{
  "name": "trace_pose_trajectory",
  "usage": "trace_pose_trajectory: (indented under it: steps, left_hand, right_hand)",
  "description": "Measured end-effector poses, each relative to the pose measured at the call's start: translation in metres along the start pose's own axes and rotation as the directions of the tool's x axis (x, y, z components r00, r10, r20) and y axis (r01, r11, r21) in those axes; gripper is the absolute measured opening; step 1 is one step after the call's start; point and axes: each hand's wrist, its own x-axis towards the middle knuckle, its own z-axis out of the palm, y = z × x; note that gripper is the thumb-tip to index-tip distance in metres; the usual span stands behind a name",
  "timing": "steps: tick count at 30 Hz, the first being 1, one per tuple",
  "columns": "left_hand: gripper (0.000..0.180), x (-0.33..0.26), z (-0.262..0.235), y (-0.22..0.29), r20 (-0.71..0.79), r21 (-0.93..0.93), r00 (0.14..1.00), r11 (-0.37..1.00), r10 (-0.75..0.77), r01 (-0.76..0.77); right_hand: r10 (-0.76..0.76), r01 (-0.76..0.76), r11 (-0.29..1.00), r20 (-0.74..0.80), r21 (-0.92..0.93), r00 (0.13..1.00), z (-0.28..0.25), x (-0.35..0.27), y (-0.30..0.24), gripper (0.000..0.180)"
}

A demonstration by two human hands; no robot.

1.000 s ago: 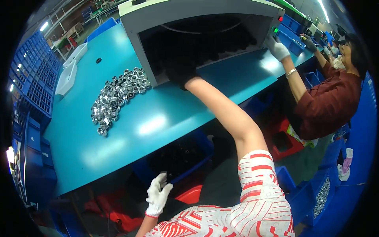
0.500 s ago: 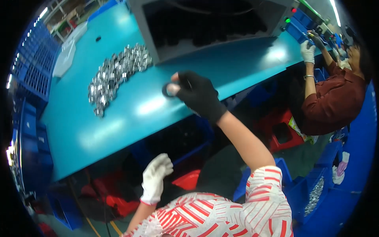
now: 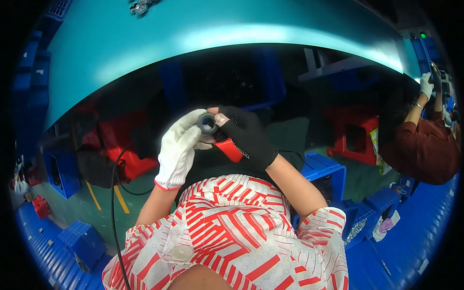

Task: Assembling small mechanical components by inserting silver metal pieces into black rubber rings.

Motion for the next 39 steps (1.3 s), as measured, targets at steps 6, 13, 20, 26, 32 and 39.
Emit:
trace_pose_trajectory:
  steps: [6,13,20,26,32,39]
  left_hand:
    - [0.043,-0.009,-0.015,-0.011,-0.028,-0.099,1.000,0.995,0.007,-0.010]
    - [0.042,-0.007,-0.023,-0.011,0.094,-0.314,0.995,0.948,-0.018,0.047]
    - [0.065,-0.006,-0.024,0.000,0.074,-0.213,0.994,0.975,0.084,-0.066]
    - [0.069,-0.005,-0.027,0.000,0.081,-0.147,0.989,0.983,0.125,-0.112]
    - [0.071,-0.005,-0.029,0.000,0.097,-0.054,0.981,0.985,0.170,-0.165]
    - [0.071,-0.003,-0.032,0.000,0.105,-0.060,0.981,0.985,0.166,-0.161]
  right_hand:
    - [-0.060,0.062,0.989,0.013,-0.132,0.998,0.015,0.000,0.006,0.030]
    - [-0.548,0.581,0.482,0.291,-0.656,0.784,0.018,0.002,0.004,0.026]
    - [-0.548,0.561,0.576,0.228,-0.595,0.804,0.016,0.003,0.013,0.032]
    - [-0.531,0.550,0.588,0.230,-0.593,0.815,0.017,0.005,0.013,0.034]
    - [-0.529,0.555,0.565,0.249,-0.610,0.811,0.017,0.008,0.013,0.034]
    - [-0.520,0.542,0.550,0.248,-0.636,0.818,0.017,0.009,0.013,0.034]
